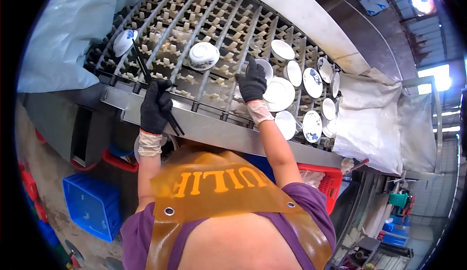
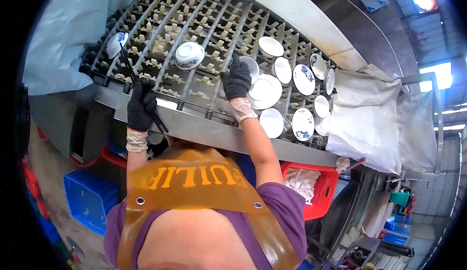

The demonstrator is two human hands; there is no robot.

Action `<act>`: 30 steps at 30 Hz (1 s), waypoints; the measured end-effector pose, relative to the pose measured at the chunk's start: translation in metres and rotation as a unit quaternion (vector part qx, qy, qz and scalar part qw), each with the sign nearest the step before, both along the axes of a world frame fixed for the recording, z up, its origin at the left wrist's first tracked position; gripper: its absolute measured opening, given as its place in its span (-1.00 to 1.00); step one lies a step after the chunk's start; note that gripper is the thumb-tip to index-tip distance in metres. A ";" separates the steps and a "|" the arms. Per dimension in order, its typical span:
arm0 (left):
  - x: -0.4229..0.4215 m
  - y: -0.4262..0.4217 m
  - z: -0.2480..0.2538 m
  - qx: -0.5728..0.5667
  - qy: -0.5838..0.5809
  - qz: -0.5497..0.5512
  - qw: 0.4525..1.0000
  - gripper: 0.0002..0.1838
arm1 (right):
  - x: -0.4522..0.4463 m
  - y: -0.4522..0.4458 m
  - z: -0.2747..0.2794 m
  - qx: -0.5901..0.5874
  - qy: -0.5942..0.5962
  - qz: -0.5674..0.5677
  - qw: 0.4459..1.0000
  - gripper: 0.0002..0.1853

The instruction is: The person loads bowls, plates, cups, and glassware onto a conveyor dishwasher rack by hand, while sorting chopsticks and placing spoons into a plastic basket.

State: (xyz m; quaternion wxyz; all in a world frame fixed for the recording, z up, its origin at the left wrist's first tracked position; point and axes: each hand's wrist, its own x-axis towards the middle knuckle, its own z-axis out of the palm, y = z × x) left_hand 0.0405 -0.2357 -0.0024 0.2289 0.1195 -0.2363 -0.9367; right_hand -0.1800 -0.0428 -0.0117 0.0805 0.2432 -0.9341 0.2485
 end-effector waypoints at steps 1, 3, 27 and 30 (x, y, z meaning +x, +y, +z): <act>-0.004 -0.003 -0.003 0.009 0.030 -0.028 0.999 -0.69 | -0.006 0.008 -0.004 0.004 -0.001 -0.002 1.000 -0.39; -0.008 -0.004 -0.002 0.006 0.052 -0.030 0.998 -0.69 | -0.027 0.017 -0.013 -0.042 -0.007 0.073 0.996 -0.38; -0.023 0.036 -0.017 0.037 0.090 0.028 0.995 -0.66 | -0.137 0.036 0.001 0.095 0.093 0.191 0.972 -0.55; -0.026 0.039 -0.014 0.038 0.087 0.018 0.995 -0.67 | -0.156 0.050 -0.007 0.196 0.166 0.076 0.964 -0.48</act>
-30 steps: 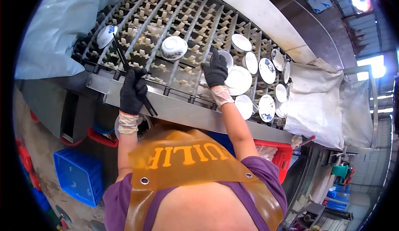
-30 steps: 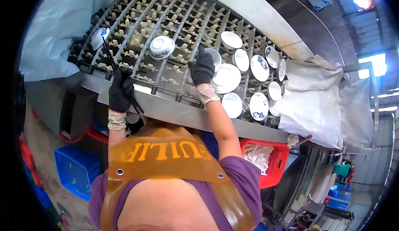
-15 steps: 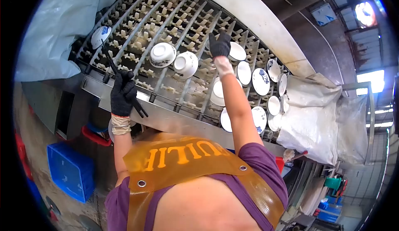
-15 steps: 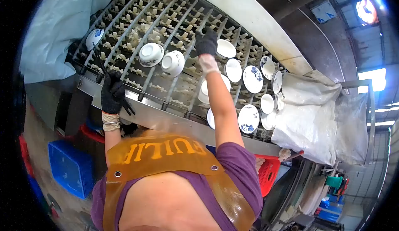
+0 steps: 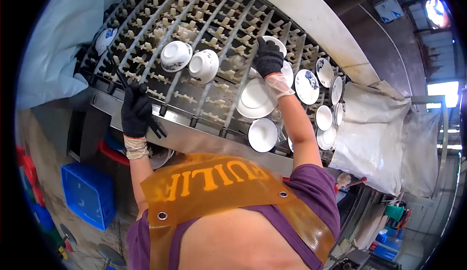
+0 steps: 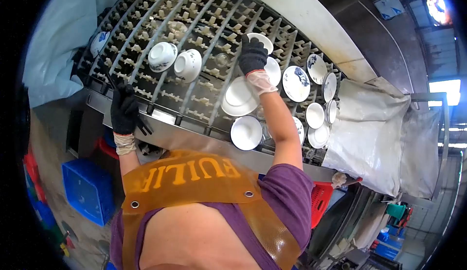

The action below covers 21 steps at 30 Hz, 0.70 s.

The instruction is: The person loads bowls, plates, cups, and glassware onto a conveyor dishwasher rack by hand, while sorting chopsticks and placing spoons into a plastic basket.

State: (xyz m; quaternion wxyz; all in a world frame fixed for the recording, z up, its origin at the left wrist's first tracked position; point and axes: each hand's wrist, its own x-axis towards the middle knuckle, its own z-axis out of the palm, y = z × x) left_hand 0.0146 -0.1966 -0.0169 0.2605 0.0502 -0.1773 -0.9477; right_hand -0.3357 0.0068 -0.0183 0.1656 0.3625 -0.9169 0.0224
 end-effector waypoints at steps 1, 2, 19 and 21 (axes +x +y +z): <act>-0.001 0.000 0.000 -0.005 0.003 -0.004 1.000 -0.67 | -0.025 0.004 -0.018 -0.014 -0.098 0.006 0.995 -0.47; -0.001 0.001 -0.001 -0.010 0.008 -0.008 1.000 -0.67 | -0.049 0.017 -0.033 -0.041 -0.098 0.064 0.992 -0.49; -0.014 0.032 0.000 -0.042 -0.014 0.020 0.999 -0.74 | -0.061 0.124 -0.006 -0.103 -0.269 0.018 0.957 -0.71; -0.016 0.037 0.005 -0.041 -0.023 0.024 0.999 -0.74 | -0.035 0.129 0.014 -0.218 -0.061 0.028 0.974 -0.73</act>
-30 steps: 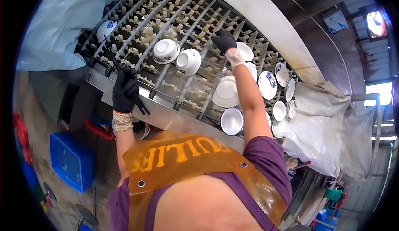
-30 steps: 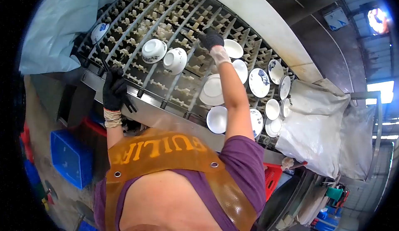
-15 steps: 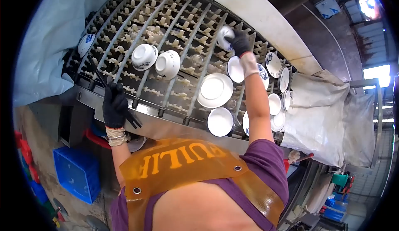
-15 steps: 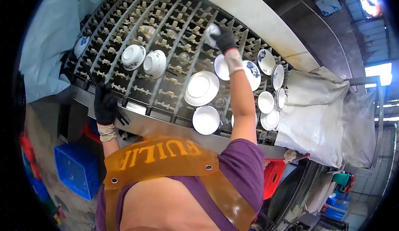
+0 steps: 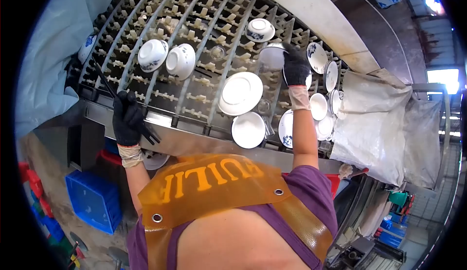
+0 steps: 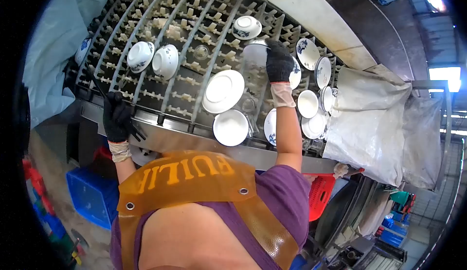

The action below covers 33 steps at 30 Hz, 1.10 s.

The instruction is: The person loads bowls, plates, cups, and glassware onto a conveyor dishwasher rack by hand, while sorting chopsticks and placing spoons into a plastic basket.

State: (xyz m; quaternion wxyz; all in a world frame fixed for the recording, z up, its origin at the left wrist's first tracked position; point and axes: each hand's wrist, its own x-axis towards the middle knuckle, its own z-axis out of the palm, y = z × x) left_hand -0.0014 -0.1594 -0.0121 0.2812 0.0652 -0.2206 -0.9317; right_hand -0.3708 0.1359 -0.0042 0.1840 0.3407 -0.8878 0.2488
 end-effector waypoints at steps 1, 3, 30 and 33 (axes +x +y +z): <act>0.001 0.004 0.001 0.003 -0.007 0.003 1.000 -0.74 | 0.006 0.003 -0.001 -0.030 0.131 0.011 0.991 -0.73; 0.000 0.004 -0.004 0.005 -0.007 0.003 1.000 -0.73 | 0.020 0.007 -0.007 0.077 0.180 0.015 0.980 -0.76; -0.008 0.044 -0.017 0.003 0.054 -0.063 0.997 -0.67 | 0.091 -0.008 0.082 0.154 0.023 0.321 0.934 -0.72; -0.012 0.051 -0.016 -0.005 0.042 -0.067 0.997 -0.67 | 0.078 -0.010 0.098 0.126 0.149 0.354 0.915 -0.81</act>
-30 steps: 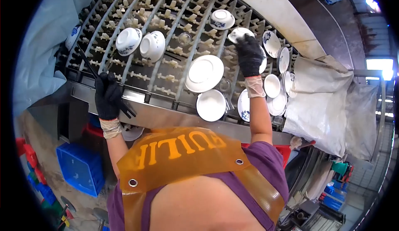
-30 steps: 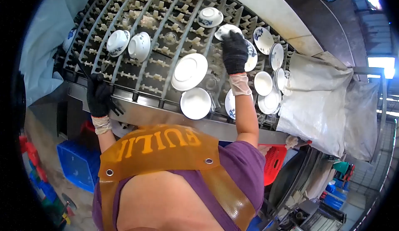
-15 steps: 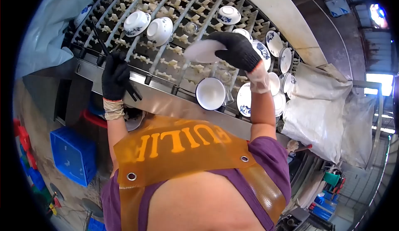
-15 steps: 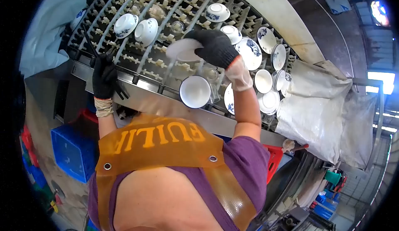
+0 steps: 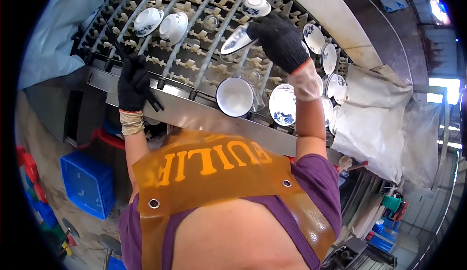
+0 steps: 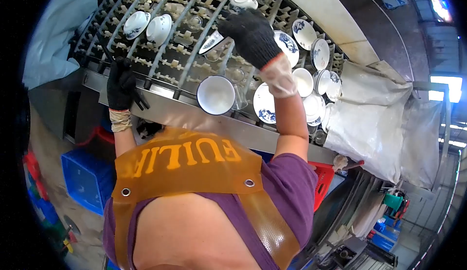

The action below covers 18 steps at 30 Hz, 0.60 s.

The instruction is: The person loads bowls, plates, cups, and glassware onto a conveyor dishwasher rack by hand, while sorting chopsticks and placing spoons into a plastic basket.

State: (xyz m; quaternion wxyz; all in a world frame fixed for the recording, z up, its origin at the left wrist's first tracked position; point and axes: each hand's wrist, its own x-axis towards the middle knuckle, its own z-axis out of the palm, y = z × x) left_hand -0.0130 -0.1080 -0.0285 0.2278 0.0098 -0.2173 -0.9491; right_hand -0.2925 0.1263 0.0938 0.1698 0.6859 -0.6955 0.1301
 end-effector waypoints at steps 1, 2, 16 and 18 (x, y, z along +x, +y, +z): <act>0.000 0.000 -0.002 0.009 -0.009 0.016 1.000 -0.67 | -0.011 -0.009 -0.007 -0.024 0.002 0.066 0.998 -0.79; -0.001 0.000 -0.003 0.016 -0.017 0.033 0.999 -0.67 | -0.012 -0.018 -0.013 -0.022 -0.025 0.087 0.996 -0.78; 0.002 0.028 -0.001 -0.009 -0.024 0.019 0.999 -0.69 | -0.173 0.089 -0.160 0.100 -0.259 -0.481 0.832 -0.45; 0.002 0.041 0.003 -0.095 -0.115 0.056 0.987 -0.74 | -0.190 0.127 -0.188 0.036 -0.352 -0.426 0.833 -0.49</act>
